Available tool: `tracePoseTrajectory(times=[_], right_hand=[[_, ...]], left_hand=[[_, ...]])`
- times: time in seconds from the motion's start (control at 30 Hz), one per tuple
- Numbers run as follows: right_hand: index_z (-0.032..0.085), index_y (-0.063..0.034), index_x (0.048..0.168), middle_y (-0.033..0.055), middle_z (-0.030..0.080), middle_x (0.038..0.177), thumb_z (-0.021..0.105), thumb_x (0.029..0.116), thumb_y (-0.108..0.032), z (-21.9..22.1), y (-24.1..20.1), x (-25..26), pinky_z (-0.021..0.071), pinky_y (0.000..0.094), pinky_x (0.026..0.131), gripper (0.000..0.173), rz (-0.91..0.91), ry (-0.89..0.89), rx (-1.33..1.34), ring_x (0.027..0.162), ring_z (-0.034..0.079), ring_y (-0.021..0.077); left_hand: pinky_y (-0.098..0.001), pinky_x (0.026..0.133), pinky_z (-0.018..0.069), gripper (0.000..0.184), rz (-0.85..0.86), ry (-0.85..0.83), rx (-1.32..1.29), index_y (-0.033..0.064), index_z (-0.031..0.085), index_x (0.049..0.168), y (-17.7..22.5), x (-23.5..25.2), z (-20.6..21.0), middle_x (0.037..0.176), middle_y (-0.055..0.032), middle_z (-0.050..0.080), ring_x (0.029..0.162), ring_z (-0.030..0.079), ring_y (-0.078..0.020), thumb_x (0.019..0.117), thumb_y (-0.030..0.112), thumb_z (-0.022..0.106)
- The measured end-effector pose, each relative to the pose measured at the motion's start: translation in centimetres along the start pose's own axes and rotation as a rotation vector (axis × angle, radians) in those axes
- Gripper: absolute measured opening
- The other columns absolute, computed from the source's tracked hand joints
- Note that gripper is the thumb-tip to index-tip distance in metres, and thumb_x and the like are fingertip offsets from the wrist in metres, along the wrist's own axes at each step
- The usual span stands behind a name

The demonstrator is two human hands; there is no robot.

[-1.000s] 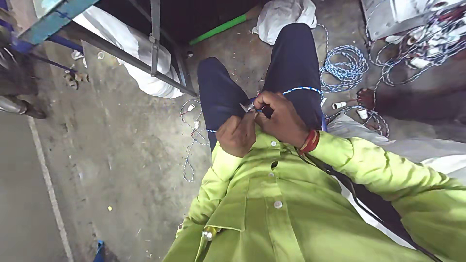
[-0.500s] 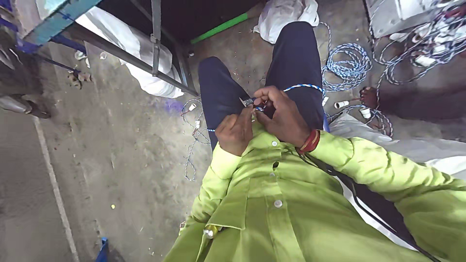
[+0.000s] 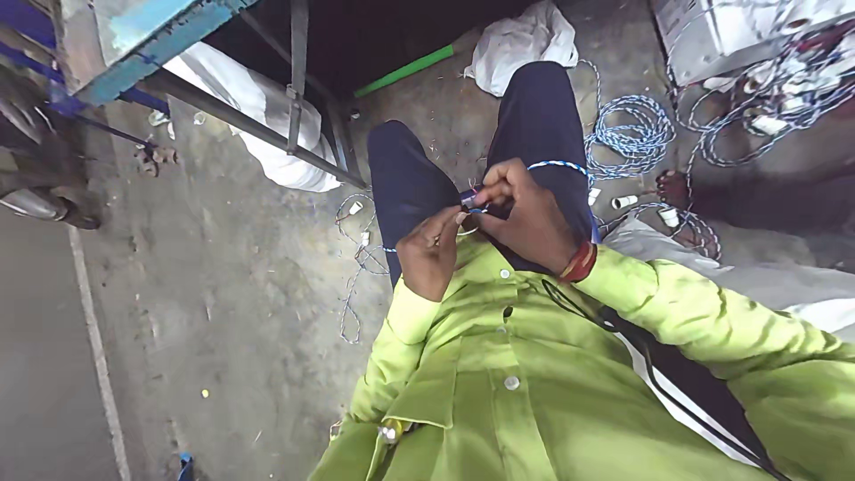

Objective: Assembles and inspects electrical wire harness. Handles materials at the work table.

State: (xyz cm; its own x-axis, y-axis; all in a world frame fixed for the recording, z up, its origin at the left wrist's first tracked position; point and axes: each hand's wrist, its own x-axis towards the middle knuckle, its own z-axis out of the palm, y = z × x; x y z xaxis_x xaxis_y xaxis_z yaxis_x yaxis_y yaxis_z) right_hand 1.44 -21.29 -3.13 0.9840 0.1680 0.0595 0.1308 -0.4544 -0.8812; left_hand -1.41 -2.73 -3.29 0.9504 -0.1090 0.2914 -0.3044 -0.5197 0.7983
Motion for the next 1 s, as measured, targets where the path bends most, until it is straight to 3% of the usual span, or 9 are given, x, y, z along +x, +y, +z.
tracePoseTrajectory(times=[0.03, 0.1, 0.13, 0.27, 0.37, 0.43, 0.5, 0.7, 1.0], right_hand=[[0.056, -0.0039, 0.123, 0.0093, 0.069, 0.107, 0.078, 0.0843, -0.012, 0.0, 0.4, 0.1, 0.0561, 0.0377, 0.079, 0.045, -0.085, 0.025, -0.048, 0.091, 0.067, 0.0205], [0.067, -0.0021, 0.117, 0.0171, 0.066, 0.109, 0.071, 0.0909, -0.01, 0.2, 1.3, 0.0, 0.0566, 0.0393, 0.083, 0.027, -0.35, 0.039, -0.134, 0.097, 0.066, 0.0279], [0.072, -0.0055, 0.111, 0.0168, 0.067, 0.106, 0.065, 0.0958, -0.009, 0.3, 1.8, -0.1, 0.056, 0.0409, 0.086, 0.017, -0.499, 0.029, -0.172, 0.099, 0.066, 0.0297], [0.076, -0.01, 0.103, 0.0125, 0.07, 0.103, 0.059, 0.1015, -0.007, -0.4, 3.0, 0.2, 0.0537, 0.0425, 0.094, 0.017, -0.92, -0.077, -0.208, 0.102, 0.066, 0.0288], [0.075, -0.0029, 0.101, 0.0123, 0.077, 0.099, 0.059, 0.1019, -0.006, -0.9, 3.3, 0.6, 0.058, 0.038, 0.097, 0.016, -0.859, 0.058, -0.119, 0.098, 0.074, 0.023], [0.075, 0.0022, 0.1, 0.014, 0.077, 0.093, 0.061, 0.1015, -0.009, -1.5, 2.5, 1.0, 0.061, 0.0317, 0.084, 0.018, -0.674, 0.194, -0.088, 0.088, 0.075, 0.0188], [0.074, 0.0038, 0.103, 0.0152, 0.075, 0.095, 0.061, 0.1017, -0.01, -2.5, 2.2, 1.9, 0.0602, 0.0298, 0.08, 0.019, -0.57, 0.19, -0.1, 0.087, 0.073, 0.0179], [0.077, -0.0083, 0.109, 0.0162, 0.072, 0.109, 0.061, 0.1004, -0.007, -3.0, 3.0, 1.8, 0.0572, 0.0368, 0.089, 0.018, -0.907, -0.152, -0.167, 0.102, 0.069, 0.0273], [0.076, -0.0059, 0.108, 0.0151, 0.072, 0.107, 0.059, 0.1012, -0.004, -1.2, 2.6, 0.8, 0.0561, 0.0417, 0.094, 0.019, -0.926, -0.146, -0.295, 0.105, 0.068, 0.0321]], left_hand=[[-0.0288, 0.081, 0.0627, 0.017, -0.016, 0.007, -0.001, 0.0031, 0.077, 0.111, -0.1, -0.1, 0.0, 0.1, -0.0072, 0.077, 0.087, 0.074, -0.0098, 0.0977, 0.012, 0.07], [-0.0268, 0.078, 0.0627, 0.016, -0.065, 0.008, -0.059, 0.0035, 0.078, 0.108, -0.1, -0.2, -0.2, 0.096, -0.0055, 0.078, 0.084, 0.074, -0.0083, 0.0958, 0.012, 0.073], [-0.0276, 0.076, 0.0633, 0.016, -0.1, 0.0, -0.123, 0.0022, 0.077, 0.108, 0.0, -0.1, -0.3, 0.094, -0.0055, 0.078, 0.081, 0.074, -0.009, 0.0959, 0.011, 0.072], [-0.0277, 0.064, 0.0627, 0.016, -0.241, -0.103, -0.331, 0.0033, 0.074, 0.111, 0.3, 0.2, -1.3, 0.09, -0.0042, 0.076, 0.07, 0.072, -0.0098, 0.1004, 0.013, 0.066], [-0.0255, 0.061, 0.0606, 0.019, -0.271, -0.163, -0.381, 0.0045, 0.072, 0.115, -0.3, 0.3, -1.5, 0.092, -0.0039, 0.075, 0.068, 0.069, -0.0088, 0.1033, 0.013, 0.061], [-0.0246, 0.062, 0.0597, 0.02, -0.227, -0.192, -0.388, 0.0032, 0.072, 0.116, -0.8, 0.3, -1.5, 0.094, -0.0045, 0.074, 0.069, 0.068, -0.0084, 0.1036, 0.011, 0.059], [-0.0229, 0.062, 0.0584, 0.019, -0.221, -0.19, -0.404, 0.0014, 0.073, 0.114, -0.8, 0.0, -1.2, 0.091, -0.0043, 0.074, 0.069, 0.067, -0.0069, 0.1024, 0.008, 0.06], [-0.0233, 0.061, 0.0584, 0.015, -0.283, -0.039, -0.363, -0.001, 0.076, 0.104, -0.6, 0.8, 0.0, 0.083, -0.0042, 0.076, 0.066, 0.068, -0.0061, 0.0981, 0.009, 0.067], [-0.0248, 0.063, 0.0598, 0.014, -0.344, -0.024, -0.308, 0.0014, 0.078, 0.101, -0.3, 0.9, 0.4, 0.083, -0.0032, 0.076, 0.067, 0.069, -0.0064, 0.0967, 0.012, 0.07]])
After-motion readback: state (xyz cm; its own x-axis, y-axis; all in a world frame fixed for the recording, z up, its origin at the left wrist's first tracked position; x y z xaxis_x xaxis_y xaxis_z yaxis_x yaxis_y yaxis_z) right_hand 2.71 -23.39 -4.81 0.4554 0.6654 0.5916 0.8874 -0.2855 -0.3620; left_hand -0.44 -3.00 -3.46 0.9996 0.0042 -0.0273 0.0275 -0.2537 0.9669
